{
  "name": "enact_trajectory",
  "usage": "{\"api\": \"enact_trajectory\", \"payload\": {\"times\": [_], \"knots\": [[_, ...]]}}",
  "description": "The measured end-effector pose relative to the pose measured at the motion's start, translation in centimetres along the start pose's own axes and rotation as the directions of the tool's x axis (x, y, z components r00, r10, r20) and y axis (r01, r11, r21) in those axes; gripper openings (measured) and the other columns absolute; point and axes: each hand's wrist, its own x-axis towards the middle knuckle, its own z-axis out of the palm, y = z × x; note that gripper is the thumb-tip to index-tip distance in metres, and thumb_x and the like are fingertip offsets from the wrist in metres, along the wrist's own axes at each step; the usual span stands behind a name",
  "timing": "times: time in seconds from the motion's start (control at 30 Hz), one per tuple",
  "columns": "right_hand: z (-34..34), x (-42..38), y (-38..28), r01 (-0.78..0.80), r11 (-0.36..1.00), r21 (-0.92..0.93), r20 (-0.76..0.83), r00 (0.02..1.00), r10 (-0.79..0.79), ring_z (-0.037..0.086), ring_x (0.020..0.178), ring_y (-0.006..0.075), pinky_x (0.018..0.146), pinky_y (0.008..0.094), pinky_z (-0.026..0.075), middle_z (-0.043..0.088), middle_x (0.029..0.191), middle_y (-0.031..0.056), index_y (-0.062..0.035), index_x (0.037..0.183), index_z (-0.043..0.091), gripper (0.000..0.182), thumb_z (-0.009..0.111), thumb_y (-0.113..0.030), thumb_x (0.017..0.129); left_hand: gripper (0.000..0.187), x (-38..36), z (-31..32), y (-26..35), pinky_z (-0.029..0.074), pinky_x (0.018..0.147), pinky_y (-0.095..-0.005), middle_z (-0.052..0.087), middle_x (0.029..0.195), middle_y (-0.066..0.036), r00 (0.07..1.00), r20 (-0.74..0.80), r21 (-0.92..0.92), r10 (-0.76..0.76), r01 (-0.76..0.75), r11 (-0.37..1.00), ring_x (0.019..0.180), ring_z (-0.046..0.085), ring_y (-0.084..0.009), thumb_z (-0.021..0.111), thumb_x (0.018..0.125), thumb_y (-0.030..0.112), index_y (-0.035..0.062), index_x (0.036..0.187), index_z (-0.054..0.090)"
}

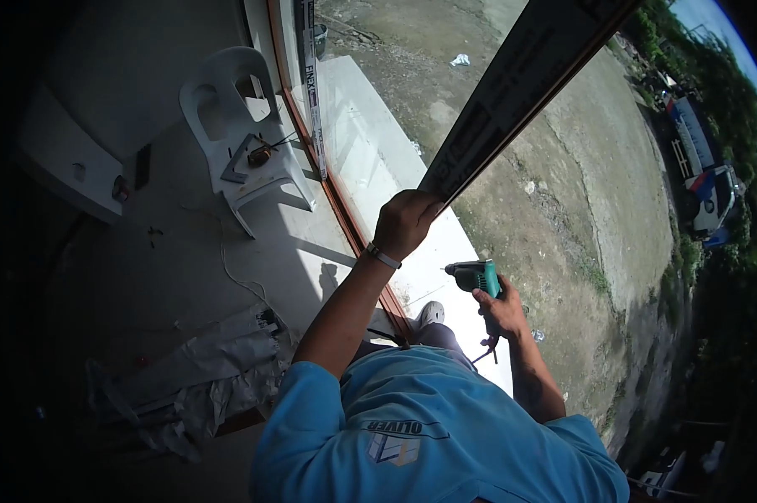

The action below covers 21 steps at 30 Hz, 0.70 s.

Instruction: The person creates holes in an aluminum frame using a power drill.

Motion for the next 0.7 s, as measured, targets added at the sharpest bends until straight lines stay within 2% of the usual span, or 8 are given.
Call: {"api": "enact_trajectory", "payload": {"times": [0.07,0.2,0.33,0.5,0.6,0.63,0.67,0.7], "knots": [[0.1,0.5,-3.5,0.054,0.998,-0.031,-0.068,0.996,-0.056,0.062,0.063,0.0144,0.055,0.0285,0.051,0.066,0.084,0.0106,0.0066,0.138,0.043,0.077,0.082,-0.027,0.080,0.006,0.6,-0.5,0.6,0.053,0.061,-0.0404,0.066,0.074,-0.012,1.000,0.030,0.035,-0.005,0.004,0.999,0.071,0.065,-0.0306,0.071,0.082,0.010,0.0050,0.083,0.067],[1.8,4.6,-8.2,0.201,0.977,0.071,-0.251,0.952,-0.177,0.062,0.063,0.0148,0.054,0.0289,0.051,0.066,0.082,0.0101,0.0075,0.134,0.045,0.080,0.085,-0.031,0.077,0.006,1.0,-0.7,0.3,0.054,0.063,-0.0392,0.068,0.077,-0.015,0.989,0.122,0.054,-0.081,0.075,0.996,0.070,0.067,-0.0322,0.070,0.084,0.010,0.0035,0.086,0.070],[3.8,7.5,-11.9,0.259,0.943,0.209,-0.276,0.941,-0.198,0.062,0.062,0.0151,0.051,0.0282,0.049,0.065,0.080,0.0099,0.0084,0.132,0.045,0.080,0.086,-0.032,0.076,0.005,0.7,-0.2,-0.1,0.053,0.059,-0.0409,0.066,0.073,-0.014,0.977,0.173,0.162,-0.123,0.095,0.982,0.067,0.066,-0.0327,0.069,0.083,0.010,0.0060,0.081,0.069],[4.7,9.8,-12.8,0.179,0.872,0.456,-0.115,0.983,-0.142,0.063,0.058,0.0169,0.048,0.0297,0.049,0.064,0.076,0.0096,0.0045,0.114,0.053,0.062,0.078,-0.043,0.082,0.009,1.3,-0.1,0.5,0.052,0.057,-0.0428,0.064,0.068,-0.013,0.964,0.192,0.264,-0.185,0.131,0.956,0.065,0.065,-0.0327,0.066,0.085,0.014,0.0083,0.077,0.066],[5.5,12.3,-12.6,0.126,0.899,0.420,-0.052,0.992,-0.114,0.063,0.057,0.0164,0.047,0.0297,0.050,0.064,0.076,0.0098,0.0023,0.106,0.054,0.054,0.073,-0.044,0.086,0.007,1.6,-0.3,1.3,0.052,0.057,-0.0431,0.064,0.068,-0.013,0.954,0.197,0.291,-0.227,0.164,0.943,0.066,0.065,-0.0329,0.066,0.085,0.013,0.0084,0.079,0.066],[5.9,13.5,-12.6,0.146,0.927,0.344,-0.057,0.989,-0.135,0.067,0.067,0.0219,0.055,0.0332,0.053,0.067,0.081,0.0146,0.0070,0.106,0.058,0.055,0.073,-0.042,0.086,0.005,1.4,-0.1,0.9,0.052,0.057,-0.0435,0.064,0.069,-0.013,0.950,0.214,0.289,-0.227,0.161,0.944,0.066,0.065,-0.0332,0.066,0.084,0.012,0.0085,0.080,0.066],[6.1,15.2,-12.2,0.149,0.928,0.341,-0.040,0.989,-0.144,0.067,0.067,0.0219,0.055,0.0332,0.053,0.067,0.081,0.0146,0.0070,0.106,0.058,0.055,0.073,-0.042,0.086,0.005,1.4,-0.1,1.1,0.052,0.057,-0.0435,0.064,0.069,-0.013,0.951,0.200,0.302,-0.234,0.167,0.939,0.066,0.065,-0.0332,0.066,0.084,0.012,0.0085,0.080,0.066],[6.0,16.9,-11.7,0.274,0.961,0.036,-0.102,0.958,-0.270,0.068,0.078,0.0273,0.065,0.0361,0.054,0.069,0.088,0.0184,0.0069,0.108,0.060,0.054,0.070,-0.041,0.086,0.005,1.4,-0.1,1.4,0.052,0.058,-0.0435,0.064,0.070,-0.013,0.949,0.193,0.296,-0.248,0.184,0.937,0.066,0.065,-0.0334,0.066,0.084,0.012,0.0086,0.080,0.066]]}}
